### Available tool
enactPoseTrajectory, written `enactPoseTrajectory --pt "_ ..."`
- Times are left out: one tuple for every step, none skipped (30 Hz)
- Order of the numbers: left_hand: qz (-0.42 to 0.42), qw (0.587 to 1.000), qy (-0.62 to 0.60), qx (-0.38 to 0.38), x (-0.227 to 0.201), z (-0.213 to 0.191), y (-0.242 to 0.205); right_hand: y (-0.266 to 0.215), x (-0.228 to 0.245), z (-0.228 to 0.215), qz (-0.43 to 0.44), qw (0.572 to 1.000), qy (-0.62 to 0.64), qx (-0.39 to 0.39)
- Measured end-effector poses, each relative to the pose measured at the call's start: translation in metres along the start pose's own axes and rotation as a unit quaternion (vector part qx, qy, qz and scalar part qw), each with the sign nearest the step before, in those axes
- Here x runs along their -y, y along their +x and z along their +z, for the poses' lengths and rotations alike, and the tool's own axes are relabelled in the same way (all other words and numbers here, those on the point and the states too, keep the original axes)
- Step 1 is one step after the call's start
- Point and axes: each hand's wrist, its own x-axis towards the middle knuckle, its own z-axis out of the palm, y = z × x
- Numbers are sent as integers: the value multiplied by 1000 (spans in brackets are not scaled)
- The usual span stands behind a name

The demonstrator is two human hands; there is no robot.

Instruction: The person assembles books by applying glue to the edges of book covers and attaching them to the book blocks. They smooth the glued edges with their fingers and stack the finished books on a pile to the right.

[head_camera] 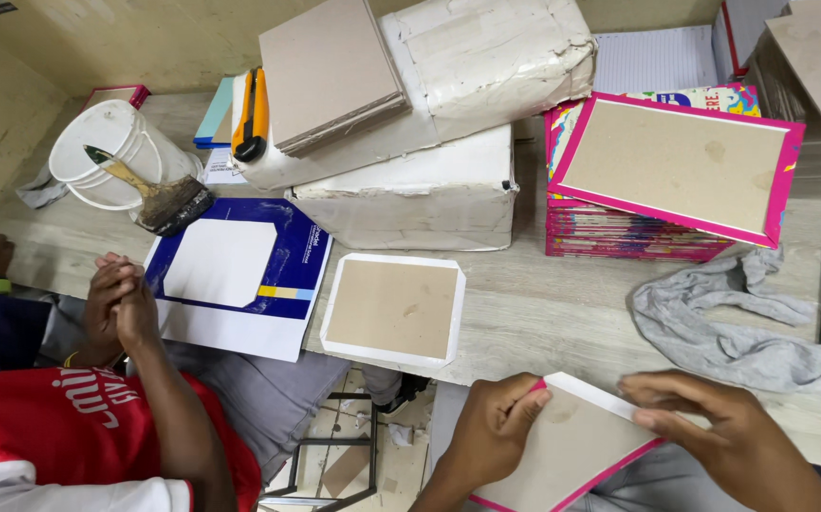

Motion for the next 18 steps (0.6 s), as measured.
enactPoseTrajectory --pt "18 998 47 22 0 4 1 7 -5 5 -143 987 -62 48" --pt "35 994 95 44 -1 8 2 13 -10 10 -282 947 -123 93" --pt "38 994 96 46 2 12 3 13 -7 18 -283 947 -121 90" --pt "81 986 138 48 4 15 3 13 -3 26 -367 911 -156 107" --pt "122 975 179 47 7 19 2 13 1 34 -447 865 -190 124" --pt "123 975 181 47 12 20 0 14 1 36 -449 865 -189 125" --pt "105 968 225 39 18 21 -2 16 2 38 -462 858 -203 96" --pt "86 959 268 31 23 23 -4 18 2 40 -476 850 -217 67" --pt "85 959 267 29 25 24 -4 23 -4 41 -475 850 -218 69" --pt "87 953 288 28 26 26 -5 27 -10 42 -449 855 -252 64" --pt "91 947 307 26 28 28 -5 32 -16 42 -422 858 -287 57" --pt "90 948 305 24 30 29 -5 31 -16 41 -422 857 -289 58" --pt "86 946 310 39 31 30 -5 29 -14 39 -403 865 -291 66" --pt "82 944 314 53 33 32 -5 27 -13 37 -383 873 -293 74" --pt "82 945 313 54 32 32 -6 27 -14 37 -381 874 -293 74" --pt "88 949 298 54 31 33 -6 28 -15 35 -368 873 -309 79" --pt "95 953 283 54 31 33 -6 28 -16 34 -355 872 -325 85" --pt "95 953 283 55 28 32 -6 26 -13 33 -354 873 -325 85"
